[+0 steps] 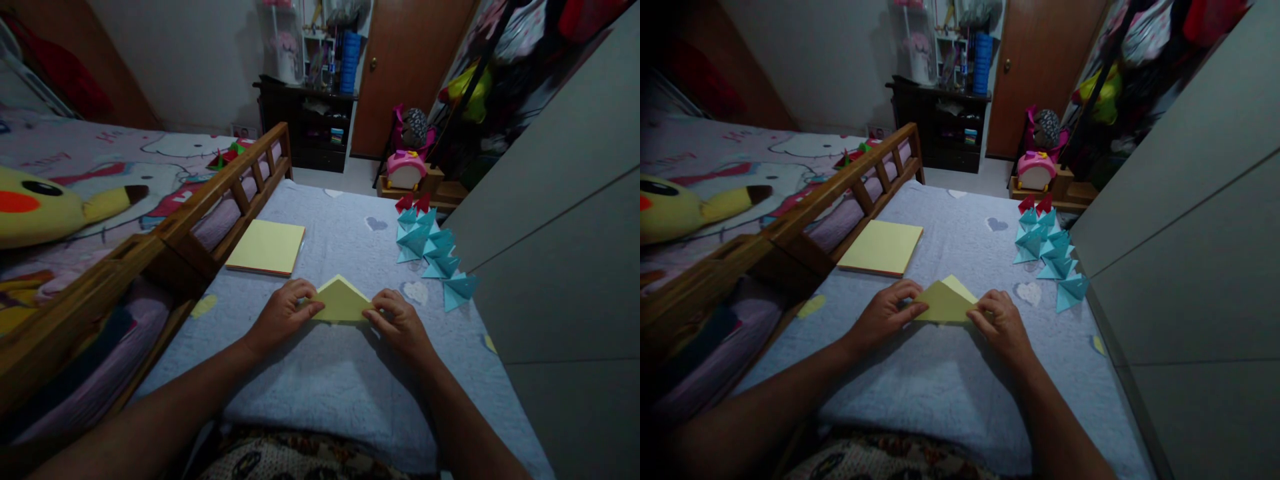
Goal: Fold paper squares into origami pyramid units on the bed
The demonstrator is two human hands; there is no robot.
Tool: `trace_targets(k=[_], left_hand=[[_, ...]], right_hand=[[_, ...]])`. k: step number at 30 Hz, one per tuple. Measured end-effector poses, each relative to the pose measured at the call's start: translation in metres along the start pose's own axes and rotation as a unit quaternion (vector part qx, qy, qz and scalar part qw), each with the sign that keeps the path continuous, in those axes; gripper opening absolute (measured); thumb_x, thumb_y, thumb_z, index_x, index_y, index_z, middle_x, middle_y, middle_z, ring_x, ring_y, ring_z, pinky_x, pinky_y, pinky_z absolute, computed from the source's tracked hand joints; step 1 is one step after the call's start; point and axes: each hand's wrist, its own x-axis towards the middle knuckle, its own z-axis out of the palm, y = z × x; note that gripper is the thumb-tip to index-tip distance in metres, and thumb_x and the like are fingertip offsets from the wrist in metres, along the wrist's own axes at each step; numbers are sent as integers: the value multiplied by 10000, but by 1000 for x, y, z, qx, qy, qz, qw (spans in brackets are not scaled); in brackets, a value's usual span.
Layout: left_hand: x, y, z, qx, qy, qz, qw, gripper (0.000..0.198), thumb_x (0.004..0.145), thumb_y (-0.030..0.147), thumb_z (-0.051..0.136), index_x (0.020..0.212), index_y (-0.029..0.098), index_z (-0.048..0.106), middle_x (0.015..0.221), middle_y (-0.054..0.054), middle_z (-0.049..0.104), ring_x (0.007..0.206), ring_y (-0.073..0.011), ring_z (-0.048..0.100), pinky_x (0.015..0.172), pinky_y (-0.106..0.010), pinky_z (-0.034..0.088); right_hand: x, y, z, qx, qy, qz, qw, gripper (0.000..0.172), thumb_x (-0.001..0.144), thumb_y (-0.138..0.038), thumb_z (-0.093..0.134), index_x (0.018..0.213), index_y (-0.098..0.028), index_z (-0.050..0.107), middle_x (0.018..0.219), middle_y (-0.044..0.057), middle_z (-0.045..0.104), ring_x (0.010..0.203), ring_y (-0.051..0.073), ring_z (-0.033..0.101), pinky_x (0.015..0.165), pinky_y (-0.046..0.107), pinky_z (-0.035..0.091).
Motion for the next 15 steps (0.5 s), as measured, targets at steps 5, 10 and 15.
trace_targets(k=[5, 10, 15], left_hand=[[-1, -3, 5, 47, -15, -40, 998, 79, 878, 282, 640, 866, 206, 623, 792, -13, 630, 758, -189, 598, 699, -335, 491], [-4, -7, 6, 47, -20, -57, 997, 554, 811, 283, 698, 1328, 205, 516, 838, -9, 636, 762, -196, 608, 706, -341, 490], [-7, -8, 0, 51, -16, -9, 999, 395, 847, 226, 634, 1239, 235, 584, 891, -26, 660, 836, -210, 617, 780, -385, 498]], right_hand=[[-2, 1, 5, -25, 15, 45, 999, 98, 863, -235, 590, 924, -217, 665, 822, 50, 650, 816, 219, 589, 755, 363, 463], [-4, 1, 9, -46, 18, 68, 996, 287, 870, -224, 552, 1147, -209, 627, 830, 45, 662, 812, 225, 608, 772, 376, 472], [-7, 2, 8, -20, 32, 28, 999, 439, 860, -204, 538, 1298, -224, 550, 969, 69, 681, 911, 235, 619, 864, 417, 484]])
